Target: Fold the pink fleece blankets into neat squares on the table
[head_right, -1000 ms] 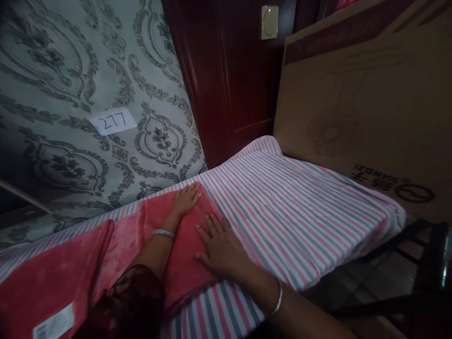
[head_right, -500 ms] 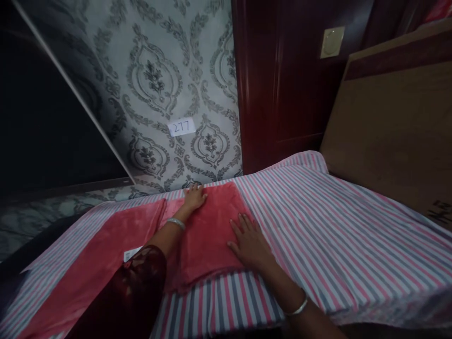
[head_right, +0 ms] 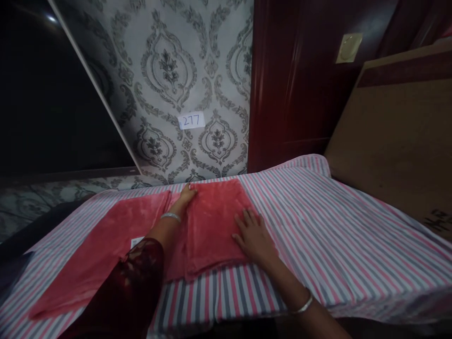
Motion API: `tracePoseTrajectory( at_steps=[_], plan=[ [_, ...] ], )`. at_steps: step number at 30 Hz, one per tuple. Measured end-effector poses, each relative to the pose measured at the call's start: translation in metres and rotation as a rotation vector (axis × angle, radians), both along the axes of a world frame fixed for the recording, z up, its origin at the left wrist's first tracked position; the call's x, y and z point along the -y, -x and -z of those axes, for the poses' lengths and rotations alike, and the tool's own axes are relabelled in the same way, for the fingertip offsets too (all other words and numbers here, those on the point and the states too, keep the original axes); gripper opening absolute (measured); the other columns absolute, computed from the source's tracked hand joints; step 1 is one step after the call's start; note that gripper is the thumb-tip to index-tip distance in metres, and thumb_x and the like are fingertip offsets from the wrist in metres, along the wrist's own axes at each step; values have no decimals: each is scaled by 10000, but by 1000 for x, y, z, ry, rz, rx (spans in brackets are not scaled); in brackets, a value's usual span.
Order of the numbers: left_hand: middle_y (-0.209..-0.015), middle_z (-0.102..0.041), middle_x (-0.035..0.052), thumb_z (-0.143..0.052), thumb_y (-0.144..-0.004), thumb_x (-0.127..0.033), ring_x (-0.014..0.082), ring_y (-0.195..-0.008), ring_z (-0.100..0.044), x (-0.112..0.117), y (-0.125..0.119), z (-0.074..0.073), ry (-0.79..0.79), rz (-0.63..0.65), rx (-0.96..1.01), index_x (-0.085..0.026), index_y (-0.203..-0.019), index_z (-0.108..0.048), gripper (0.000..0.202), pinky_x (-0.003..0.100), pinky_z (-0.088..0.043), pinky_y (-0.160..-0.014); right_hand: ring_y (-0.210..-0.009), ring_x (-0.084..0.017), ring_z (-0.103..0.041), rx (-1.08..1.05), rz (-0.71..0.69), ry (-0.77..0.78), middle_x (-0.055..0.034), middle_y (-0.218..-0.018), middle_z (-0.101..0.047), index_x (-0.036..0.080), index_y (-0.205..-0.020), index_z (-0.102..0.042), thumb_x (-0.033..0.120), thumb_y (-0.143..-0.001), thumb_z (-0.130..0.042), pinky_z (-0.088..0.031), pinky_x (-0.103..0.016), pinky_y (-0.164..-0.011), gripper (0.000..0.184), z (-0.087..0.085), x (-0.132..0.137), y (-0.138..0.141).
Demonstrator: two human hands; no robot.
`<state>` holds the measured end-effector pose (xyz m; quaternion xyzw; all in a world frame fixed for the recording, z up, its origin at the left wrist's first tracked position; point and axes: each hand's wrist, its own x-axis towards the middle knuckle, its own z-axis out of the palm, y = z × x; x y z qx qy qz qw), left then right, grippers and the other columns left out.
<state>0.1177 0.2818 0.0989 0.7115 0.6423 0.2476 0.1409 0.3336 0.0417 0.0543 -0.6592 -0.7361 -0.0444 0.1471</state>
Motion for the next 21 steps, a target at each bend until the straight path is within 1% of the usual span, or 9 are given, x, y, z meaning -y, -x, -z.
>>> tracePoseTrajectory(
  at_steps=[2, 4, 7, 11, 14, 16, 17, 19, 21],
  plan=[
    [-1339, -635, 93, -536, -875, -189, 187, -1079, -670, -5, 3, 1, 10, 27, 36, -187, -1506, -345, 659, 269, -516, -908, -1494, -324, -159, -28, -108, 22, -140, -1605, -268, 223, -1488, -435, 481, -959, -471, -131, -573, -1171, 589, -15, 7, 18],
    [-1429, -564, 78, -511, -884, -164, 185, -1194, -612, -7, 6, 2, -4, 35, 50, -208, -1526, -312, 674, 265, -484, -975, -1499, -299, -148, -61, -262, 61, -88, -1622, -241, 290, -1505, -401, 505, -948, -497, -129, -546, -1183, 604, -25, 13, 38],
    [-1468, -520, 85, -459, -902, -152, 199, -1291, -541, -8, 10, 7, -20, 17, 44, -220, -1545, -266, 675, 291, -442, -1039, -1499, -286, -155, -85, -374, 165, -54, -1624, -242, 328, -1501, -396, 542, -950, -484, -170, -548, -1174, 597, -26, 20, 60],
    [-1356, -604, 150, -520, -878, -188, 255, -1208, -605, -9, 14, 14, 41, 1, 10, -164, -1512, -340, 660, 331, -481, -984, -1497, -308, -158, -88, -368, 232, -53, -1619, -252, 328, -1486, -422, 557, -956, -462, -195, -579, -1155, 579, -25, 21, 65],
    [-1305, -639, 139, -505, -892, -205, 233, -1133, -645, -10, 14, 12, 59, 0, -6, -171, -1510, -338, 641, 303, -509, -917, -1440, -294, -313, -107, -378, 216, -57, -1539, -422, 311, -1395, -552, 511, -986, -423, -261, -526, -1138, 474, -35, 10, 66],
    [-1305, -629, 158, -471, -916, -239, 245, -1105, -654, -8, 12, 9, 47, -10, -30, -166, -1526, -298, 638, 327, -518, -899, -1388, -268, -397, -121, -366, 169, -63, -1463, -519, 285, -1355, -595, 456, -1009, -383, -280, -482, -1138, 440, -43, -2, 73],
    [-1330, -604, 180, -467, -922, -265, 265, -1126, -641, -5, 11, 8, 32, -13, -49, -160, -1534, -277, 649, 356, -512, -917, -1394, -268, -388, -119, -351, 142, -71, -1469, -511, 274, -1381, -571, 448, -1008, -387, -266, -481, -1148, 451, -45, -9, 79],
    [-1435, -506, 194, -494, -914, -317, 308, -1249, -555, 1, 10, 8, -15, 12, -100, -191, -1534, -286, 666, 427, -457, -1013, -1454, -301, -279, -92, -326, 120, -90, -1551, -398, 264, -1482, -445, 482, -976, -449, -204, -528, -1169, 551, -43, -20, 91],
    [-1529, -412, 140, -508, -908, -350, 317, -1364, -433, 7, 10, 12, -51, 79, -159, -267, -1492, -380, 603, 488, -348, -1116, -1491, -337, -162, -53, -317, 143, -96, -1614, -255, 277, -1542, -319, 524, -933, -510, -144, -594, -1167, 684, -34, -26, 103]
  ],
)
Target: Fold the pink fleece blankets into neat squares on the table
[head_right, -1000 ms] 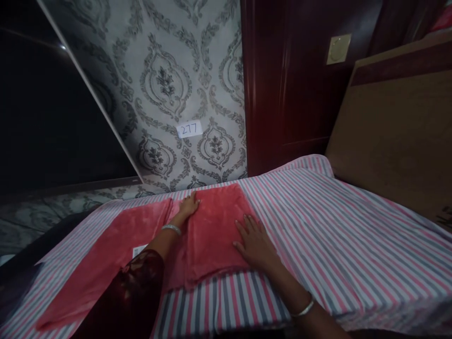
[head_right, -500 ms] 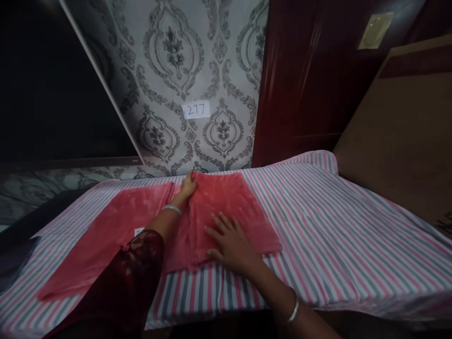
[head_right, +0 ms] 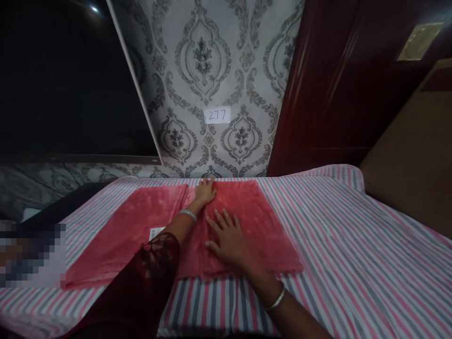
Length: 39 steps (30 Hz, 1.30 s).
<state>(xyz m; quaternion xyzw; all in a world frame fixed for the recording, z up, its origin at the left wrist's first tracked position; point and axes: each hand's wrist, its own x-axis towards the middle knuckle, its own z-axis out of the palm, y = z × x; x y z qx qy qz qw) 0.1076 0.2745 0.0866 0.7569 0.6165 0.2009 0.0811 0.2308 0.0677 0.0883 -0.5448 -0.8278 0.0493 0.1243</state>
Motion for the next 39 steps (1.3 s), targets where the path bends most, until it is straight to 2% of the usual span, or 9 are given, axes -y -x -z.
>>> tracePoseTrajectory(
  at_steps=[3, 8, 15, 18, 23, 27, 30, 35, 39],
  plan=[
    [-1562, -382, 90, -432, -940, -368, 304, -1401, -378, 4, 2, 10, 16, 87, -75, -287, -1419, -490, 489, 541, -239, -1167, -1501, -340, -116, 28, -13, 16, -88, -1636, -177, 300, -1559, -261, 538, -922, -516, -99, -617, -1165, 727, 17, 0, 9],
    [-1598, -301, 139, -323, -965, -379, 321, -1443, -302, -1, 3, 17, 66, 100, -119, -213, -1483, -406, 550, 588, -155, -1176, -1508, -322, -82, 25, -12, 5, -76, -1641, -164, 318, -1563, -238, 532, -921, -515, -73, -605, -1172, 731, 28, 2, 7],
    [-1618, -242, 158, -381, -939, -496, 317, -1482, -237, 7, 10, -8, 175, 92, -91, -187, -1519, -317, 661, 519, -236, -1167, -1505, -316, -112, 45, 9, 7, -53, -1642, -160, 337, -1561, -239, 561, -921, -491, -86, -591, -1176, 723, 32, -3, 8],
    [-1606, -263, 169, -371, -952, -451, 306, -1485, -230, 31, 22, -20, 138, 89, -82, -165, -1521, -297, 642, 479, -249, -1168, -1503, -316, -123, 52, 16, 10, -49, -1640, -164, 330, -1563, -232, 566, -933, -463, -107, -592, -1174, 711, 33, -4, 8],
    [-1292, -636, 103, -496, -905, -338, 230, -1212, -569, 102, 53, -28, 161, 238, -128, -209, -1235, -620, 376, 335, -415, -1029, -1495, -322, -158, 52, 11, -54, -78, -1629, -208, 301, -1561, -250, 563, -940, -455, -119, -591, -1171, 705, 35, -4, 8],
    [-1099, -696, 135, -469, -910, -272, 242, -1071, -623, 169, 73, -22, 145, 292, -171, -156, -1013, -693, 273, 341, -437, -949, -1490, -305, -182, -27, -9, -74, -73, -1614, -262, 291, -1536, -328, 558, -949, -456, -128, -573, -1175, 659, 36, -6, 5],
    [-982, -709, 123, -463, -924, -319, 222, -943, -642, 208, 75, -13, 150, 279, -143, -146, -899, -699, 294, 316, -444, -839, -1462, -274, -275, -142, 2, -55, -61, -1566, -375, 285, -1470, -454, 455, -974, -453, -187, -540, -1171, 524, 35, -12, 0],
    [-850, -698, 89, -509, -901, -491, 197, -809, -623, 237, 56, -5, 156, 99, -3, -149, -816, -689, 396, 296, -403, -721, -1263, -209, -542, -362, 40, -95, -99, -1351, -618, 181, -1293, -642, 237, -916, -504, -367, -361, -1100, 406, 24, -32, -2],
    [-818, -682, 82, -551, -870, -508, 199, -798, -612, 243, 41, -6, 159, 43, 36, -151, -755, -684, 398, 297, -385, -704, -1182, -213, -603, -407, 148, -58, -79, -1283, -666, 188, -1263, -662, 188, -880, -513, -435, -323, -1033, 411, 8, -59, 7]
  ],
)
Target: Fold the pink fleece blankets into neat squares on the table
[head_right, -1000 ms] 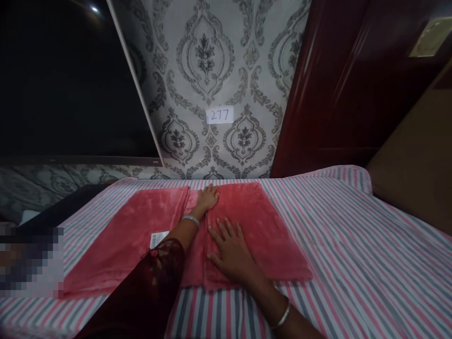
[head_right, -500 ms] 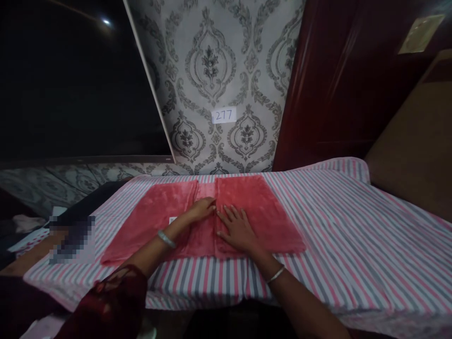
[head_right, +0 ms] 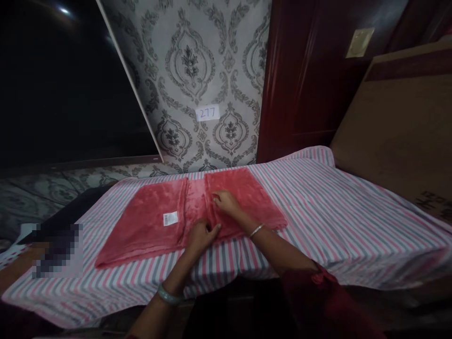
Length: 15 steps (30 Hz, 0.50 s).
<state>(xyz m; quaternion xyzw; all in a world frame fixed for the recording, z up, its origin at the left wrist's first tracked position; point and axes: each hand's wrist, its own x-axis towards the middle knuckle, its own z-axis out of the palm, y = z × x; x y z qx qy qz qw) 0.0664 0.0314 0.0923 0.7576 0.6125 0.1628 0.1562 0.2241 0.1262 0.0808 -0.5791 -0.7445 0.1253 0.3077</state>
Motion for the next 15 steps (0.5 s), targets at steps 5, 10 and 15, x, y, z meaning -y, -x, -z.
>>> tracePoseTrajectory(
  at_steps=[5, 10, 15],
  plan=[
    [-791, -657, 70, -600, -833, -444, 211, -812, -604, 1, -2, 14, -70, -44, -7, -159, -721, -675, 315, 307, -383, -720, -1160, -212, -616, 35, 86, 71, -87, -1277, -667, 167, -1307, -622, 226, -910, -500, -454, -303, -1000, 420, -17, -37, 18],
    [-750, -632, 54, -593, -824, -423, 204, -778, -595, 1, 0, 25, -98, -54, 42, -176, -674, -653, 295, 312, -387, -717, -1248, -299, -556, 92, 161, 142, -166, -1398, -560, 147, -1426, -493, 405, -847, -645, -446, -389, -1020, 653, -24, -59, 44],
    [-756, -644, 60, -587, -799, -377, 212, -789, -603, 1, -1, 27, -99, -69, 91, -184, -633, -623, 257, 323, -400, -728, -1224, -309, -576, 271, 240, 282, -220, -1478, -453, 135, -1434, -473, 305, -845, -644, -464, -376, -986, 636, -27, -63, 64]
  ],
)
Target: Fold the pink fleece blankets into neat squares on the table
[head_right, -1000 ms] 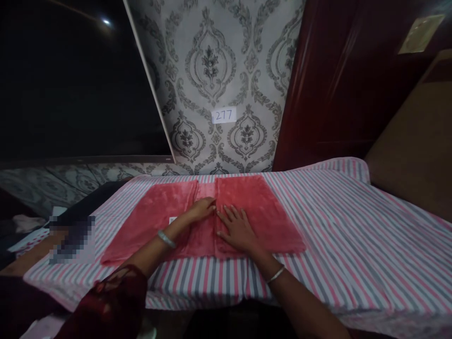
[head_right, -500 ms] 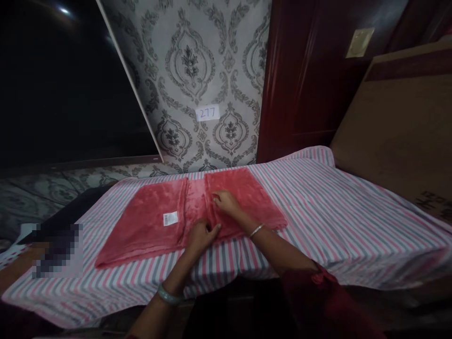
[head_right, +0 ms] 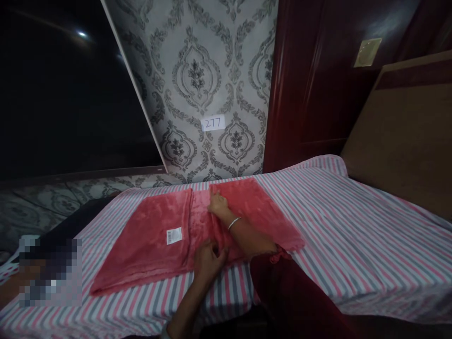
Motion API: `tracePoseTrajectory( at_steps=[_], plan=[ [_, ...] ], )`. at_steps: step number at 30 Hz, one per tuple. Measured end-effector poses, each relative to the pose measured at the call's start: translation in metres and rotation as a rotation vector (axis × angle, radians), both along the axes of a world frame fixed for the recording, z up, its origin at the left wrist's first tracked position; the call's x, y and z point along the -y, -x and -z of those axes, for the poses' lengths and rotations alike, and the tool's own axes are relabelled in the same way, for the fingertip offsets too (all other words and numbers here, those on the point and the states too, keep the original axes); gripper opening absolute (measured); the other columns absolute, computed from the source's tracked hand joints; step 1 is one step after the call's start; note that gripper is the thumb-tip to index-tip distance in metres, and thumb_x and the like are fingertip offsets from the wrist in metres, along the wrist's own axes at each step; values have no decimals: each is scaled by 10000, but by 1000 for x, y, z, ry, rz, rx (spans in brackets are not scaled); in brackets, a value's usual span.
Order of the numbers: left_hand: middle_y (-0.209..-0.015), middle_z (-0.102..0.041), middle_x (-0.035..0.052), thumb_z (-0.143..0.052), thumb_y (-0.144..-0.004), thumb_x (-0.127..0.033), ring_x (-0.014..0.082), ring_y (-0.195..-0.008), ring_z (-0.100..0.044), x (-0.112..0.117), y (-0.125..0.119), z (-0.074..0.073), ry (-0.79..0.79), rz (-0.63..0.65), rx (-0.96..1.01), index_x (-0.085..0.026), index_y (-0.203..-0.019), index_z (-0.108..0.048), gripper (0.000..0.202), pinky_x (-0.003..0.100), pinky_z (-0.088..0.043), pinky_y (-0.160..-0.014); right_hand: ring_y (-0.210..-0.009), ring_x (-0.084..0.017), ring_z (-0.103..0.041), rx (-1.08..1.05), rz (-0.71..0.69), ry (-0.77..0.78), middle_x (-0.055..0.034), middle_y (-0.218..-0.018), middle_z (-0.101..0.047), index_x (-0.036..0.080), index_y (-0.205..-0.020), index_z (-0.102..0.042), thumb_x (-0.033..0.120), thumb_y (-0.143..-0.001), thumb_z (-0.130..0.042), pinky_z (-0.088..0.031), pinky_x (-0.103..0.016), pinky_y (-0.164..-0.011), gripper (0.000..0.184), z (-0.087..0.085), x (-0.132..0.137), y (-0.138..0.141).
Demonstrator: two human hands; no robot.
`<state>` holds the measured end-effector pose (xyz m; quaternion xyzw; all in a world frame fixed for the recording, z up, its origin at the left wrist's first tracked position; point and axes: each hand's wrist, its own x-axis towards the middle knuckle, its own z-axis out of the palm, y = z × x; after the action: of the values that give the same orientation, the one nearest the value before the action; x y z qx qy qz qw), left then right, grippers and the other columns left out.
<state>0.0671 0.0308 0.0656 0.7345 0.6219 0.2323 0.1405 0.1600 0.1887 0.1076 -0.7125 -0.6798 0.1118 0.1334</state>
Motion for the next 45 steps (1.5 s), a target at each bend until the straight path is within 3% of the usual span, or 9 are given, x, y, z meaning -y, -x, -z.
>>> tracePoseTrajectory(
  at_steps=[4, 10, 13, 16, 20, 25, 28, 35, 45],
  plan=[
    [-705, -605, 35, -572, -766, -299, 188, -749, -588, -6, 2, 6, 2, -4, 92, -197, -586, -542, 209, 307, -408, -711, -1150, -282, -624, -10, 34, 10, -204, -1316, -600, 122, -1303, -603, 214, -935, -468, -482, -353, -946, 402, -6, -3, -2],
    [-709, -556, 11, -520, -777, -238, 159, -729, -561, -12, 13, 7, 61, -10, 196, -228, -566, -341, 278, 278, -439, -684, -1154, -276, -618, -30, 22, -57, -179, -1314, -608, 153, -1350, -574, 251, -973, -388, -484, -352, -944, 431, -14, -9, 6],
    [-772, -580, 26, -553, -757, -211, 183, -784, -568, -8, 23, -1, -4, -8, 139, -229, -636, -429, 174, 307, -468, -746, -1098, -283, -649, -33, -11, -42, -175, -1176, -687, 155, -1272, -645, 246, -931, -447, -507, -359, -908, 405, -8, -7, 13],
    [-931, -616, 75, -555, -802, -249, 227, -922, -581, -3, 32, -11, -187, -44, 126, -201, -877, -577, 92, 370, -482, -853, -1086, -274, -655, -40, -27, -61, -164, -1141, -706, 159, -1237, -668, 279, -946, -413, -506, -358, -909, 405, -5, -6, 8],
    [-1225, -622, 122, -448, -895, -222, 269, -1188, -538, -1, 26, -17, -355, 173, 37, -179, -1161, -620, 319, 474, -417, -1037, -1200, -252, -589, -31, -52, -141, -142, -1313, -629, 178, -1314, -609, 260, -996, -294, -460, -346, -980, 455, -10, -7, -13],
    [-1539, -419, 127, -520, -884, -277, 321, -1453, -308, 4, 9, 3, -245, 331, -165, -179, -1432, -489, 557, 598, -283, -1155, -1459, -280, -281, 31, -173, -160, -82, -1592, -321, 255, -1533, -338, 371, -971, -438, -275, -468, -1154, 583, -1, -16, -29],
    [-1573, -356, 110, -507, -905, -301, 321, -1470, -278, 10, 7, 19, -188, 312, -188, -222, -1469, -451, 572, 615, -295, -1147, -1498, -286, -170, 74, -238, -109, -85, -1628, -216, 256, -1560, -265, 468, -985, -390, -179, -551, -1174, 625, 11, -30, -29],
    [-1571, -353, 89, -503, -917, -301, 310, -1466, -293, 10, 9, 34, -215, 319, -186, -259, -1468, -453, 555, 618, -285, -1161, -1496, -257, -186, 83, -323, -67, -106, -1620, -232, 213, -1566, -237, 527, -979, -367, -144, -566, -1179, 678, 33, -62, -20],
    [-1569, -366, 52, -494, -924, -294, 301, -1461, -307, 13, 10, 34, -183, 324, -162, -284, -1459, -457, 536, 621, -303, -1153, -1485, -264, -214, 79, -317, -116, -103, -1611, -257, 202, -1555, -275, 530, -980, -372, -152, -565, -1181, 669, 46, -60, -22]
  ],
)
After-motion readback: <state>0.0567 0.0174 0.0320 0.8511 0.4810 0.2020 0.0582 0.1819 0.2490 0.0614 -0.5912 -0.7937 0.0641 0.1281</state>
